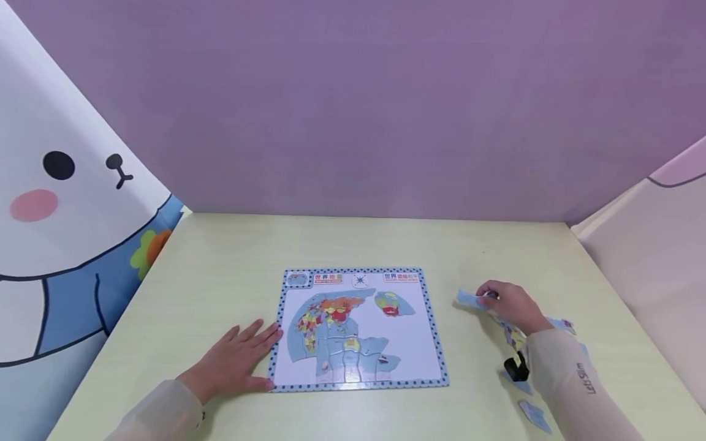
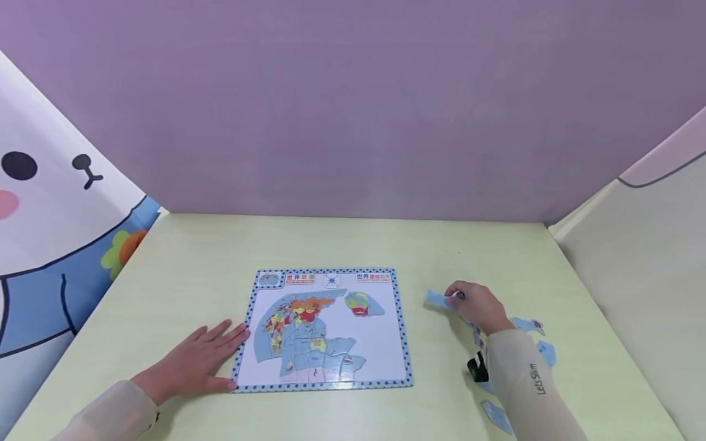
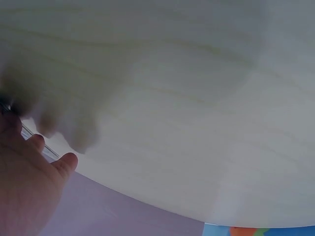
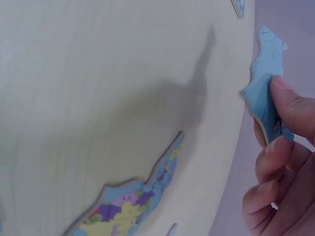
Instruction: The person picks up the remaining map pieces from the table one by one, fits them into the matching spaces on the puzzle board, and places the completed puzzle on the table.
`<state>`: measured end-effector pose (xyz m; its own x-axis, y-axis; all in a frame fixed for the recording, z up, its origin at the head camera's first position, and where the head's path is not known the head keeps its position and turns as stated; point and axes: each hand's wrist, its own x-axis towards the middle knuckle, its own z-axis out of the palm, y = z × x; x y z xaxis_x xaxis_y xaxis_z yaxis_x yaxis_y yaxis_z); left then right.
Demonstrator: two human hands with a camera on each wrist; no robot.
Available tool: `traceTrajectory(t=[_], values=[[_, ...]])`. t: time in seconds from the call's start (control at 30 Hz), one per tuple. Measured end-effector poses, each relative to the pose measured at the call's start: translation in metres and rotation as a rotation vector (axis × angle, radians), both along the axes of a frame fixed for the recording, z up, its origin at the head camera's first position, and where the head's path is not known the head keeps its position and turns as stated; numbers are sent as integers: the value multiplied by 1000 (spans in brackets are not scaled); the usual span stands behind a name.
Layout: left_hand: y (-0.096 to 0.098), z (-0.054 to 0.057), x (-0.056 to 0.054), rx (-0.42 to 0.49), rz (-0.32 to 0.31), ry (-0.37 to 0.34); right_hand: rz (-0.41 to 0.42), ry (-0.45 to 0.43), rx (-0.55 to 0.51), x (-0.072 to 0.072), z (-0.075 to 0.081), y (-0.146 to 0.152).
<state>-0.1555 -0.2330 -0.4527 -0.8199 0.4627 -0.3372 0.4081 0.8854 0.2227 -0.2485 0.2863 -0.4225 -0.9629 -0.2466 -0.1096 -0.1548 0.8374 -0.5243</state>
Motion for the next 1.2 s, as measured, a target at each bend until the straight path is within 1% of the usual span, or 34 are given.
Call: traceTrajectory(t=[0.1,0.17,0.43,0.57,0.9,1.03,1.2], values=[[-1,0,0,7,-9,3,7,8,-31,2,2,-2],[-2,-1,0,8,-12,5,9,-8,-47,3,3,-3],[-2,-3,1,18,-10,7,22,-55,-49,4,4,-11],[-2,-3,0,16,-10,10,8,-87,-69,6,5,-16],[-4,-3,1,16,-21,38,-37,-174,-180,10,8,-31],[-4,-4,1,19,-25,44,-40,-200,-189,11,8,-35],[-3,-3,0,16,-22,30,-43,-222,-184,11,6,-39]])
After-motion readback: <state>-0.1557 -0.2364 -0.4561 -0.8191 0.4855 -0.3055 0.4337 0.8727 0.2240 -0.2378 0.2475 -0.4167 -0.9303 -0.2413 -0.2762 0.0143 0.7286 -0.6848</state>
